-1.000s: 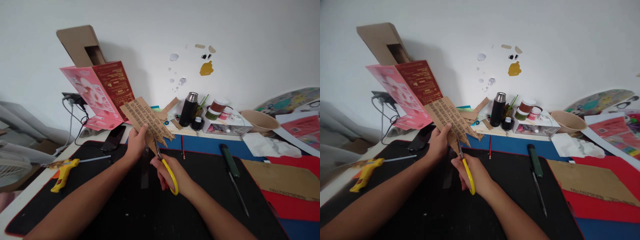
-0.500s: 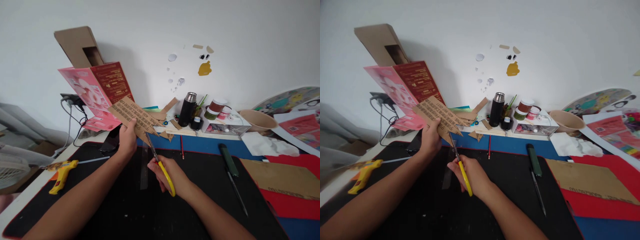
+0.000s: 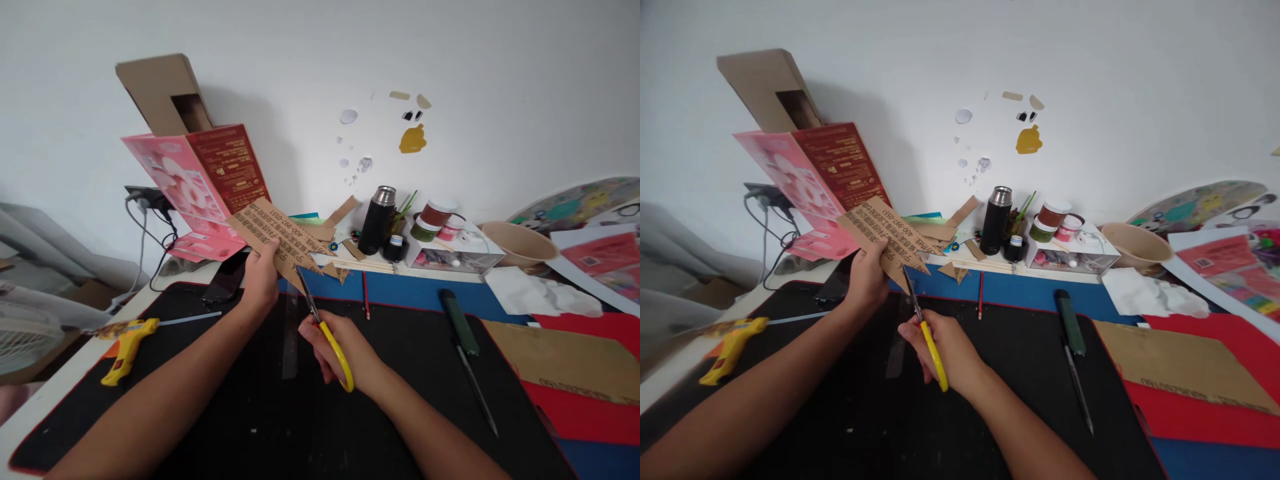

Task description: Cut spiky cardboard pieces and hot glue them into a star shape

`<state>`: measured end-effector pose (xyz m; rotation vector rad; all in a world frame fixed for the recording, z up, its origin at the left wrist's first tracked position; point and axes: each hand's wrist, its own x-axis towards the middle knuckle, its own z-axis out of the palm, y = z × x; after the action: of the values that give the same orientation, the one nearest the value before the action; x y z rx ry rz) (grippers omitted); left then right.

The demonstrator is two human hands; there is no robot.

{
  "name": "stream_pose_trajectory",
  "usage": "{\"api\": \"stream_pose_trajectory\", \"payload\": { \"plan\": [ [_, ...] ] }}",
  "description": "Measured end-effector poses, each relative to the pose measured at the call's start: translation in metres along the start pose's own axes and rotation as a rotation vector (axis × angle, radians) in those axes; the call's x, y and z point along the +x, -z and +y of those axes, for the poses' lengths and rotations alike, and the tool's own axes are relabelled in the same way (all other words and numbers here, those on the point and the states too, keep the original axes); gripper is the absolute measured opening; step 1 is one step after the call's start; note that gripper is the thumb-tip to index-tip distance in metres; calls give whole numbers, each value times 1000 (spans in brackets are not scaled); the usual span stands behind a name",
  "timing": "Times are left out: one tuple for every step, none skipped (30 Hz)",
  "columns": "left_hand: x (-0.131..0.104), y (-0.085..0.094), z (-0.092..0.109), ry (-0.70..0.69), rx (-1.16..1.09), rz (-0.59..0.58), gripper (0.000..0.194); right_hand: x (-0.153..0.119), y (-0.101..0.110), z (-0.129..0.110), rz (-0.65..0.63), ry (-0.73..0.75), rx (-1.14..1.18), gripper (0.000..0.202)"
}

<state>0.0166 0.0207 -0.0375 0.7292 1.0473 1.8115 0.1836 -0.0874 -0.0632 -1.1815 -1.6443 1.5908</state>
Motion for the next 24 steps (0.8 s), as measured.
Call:
{"api": "stream_pose_trajectory", "payload": {
  "plan": [
    [0, 0, 0, 0, 5, 3, 27, 0, 0, 0, 1, 4, -4, 49],
    [0, 0, 0, 0, 7, 6, 27, 0, 0, 0, 1, 6, -6, 49],
    [0, 0, 0, -2, 7, 9, 26, 0, 0, 0, 0, 6, -7, 49],
    [0, 0, -1, -4, 5, 11, 26, 0, 0, 0, -3, 4, -7, 50],
    [0, 0, -1, -5, 3, 13, 25, 0, 1, -1, -5, 1, -7, 50],
    [0, 1, -1, -5, 1, 14, 25, 0, 1, -1, -6, -1, -7, 50],
    [1, 1, -1, -5, 0, 17, 25, 0, 1, -2, -8, -3, -6, 50],
    [1, 1, -1, -3, -2, 21, 25, 0, 1, -2, -8, -6, -3, 50],
    [2, 1, -1, -3, -4, 25, 25, 0, 1, -3, -8, -7, 2, 50],
    [2, 1, -1, -3, -7, 28, 25, -1, 1, -4, -8, -6, 7, 50],
    [2, 1, -1, -6, -10, 29, 25, -1, 0, -4, -7, -4, 10, 51],
    [3, 1, -1, -10, -10, 27, 26, -1, 0, -5, -7, -1, 10, 52],
    [3, 1, -1, -13, -9, 21, 26, -1, 1, -5, -7, 0, 6, 52],
    [3, 1, -1, -14, -7, 16, 27, -1, 1, -5, -6, 0, 0, 52],
    [3, 1, -1, -13, -4, 12, 29, -1, 1, -4, -5, -3, -5, 52],
    [3, 1, -1, -10, -2, 12, 30, -1, 1, -4, -4, -7, -10, 52],
    [3, 1, 0, -6, -1, 12, 31, -1, 1, -3, -4, -9, -12, 51],
    [2, 1, 0, -4, -1, 13, 32, -1, 1, -2, -2, -11, -11, 51],
    [2, 1, -1, -4, -2, 13, 32, 0, 1, -1, 0, -12, -8, 51],
    [2, 1, -1, -4, -5, 11, 31, 0, 1, -1, 2, -12, -3, 52],
    [2, 2, -1, -6, -8, 8, 31, 0, 1, 0, 3, -12, 2, 52],
    [2, 2, -1, -6, -11, 7, 30, 0, 1, 0, 3, -10, 5, 52],
    [2, 2, -1, -6, -14, 8, 29, 0, 1, 0, 1, -6, 5, 52],
    [3, 2, -2, -5, -14, 11, 28, 0, 1, 1, -2, 0, 1, 51]
  ]
}}
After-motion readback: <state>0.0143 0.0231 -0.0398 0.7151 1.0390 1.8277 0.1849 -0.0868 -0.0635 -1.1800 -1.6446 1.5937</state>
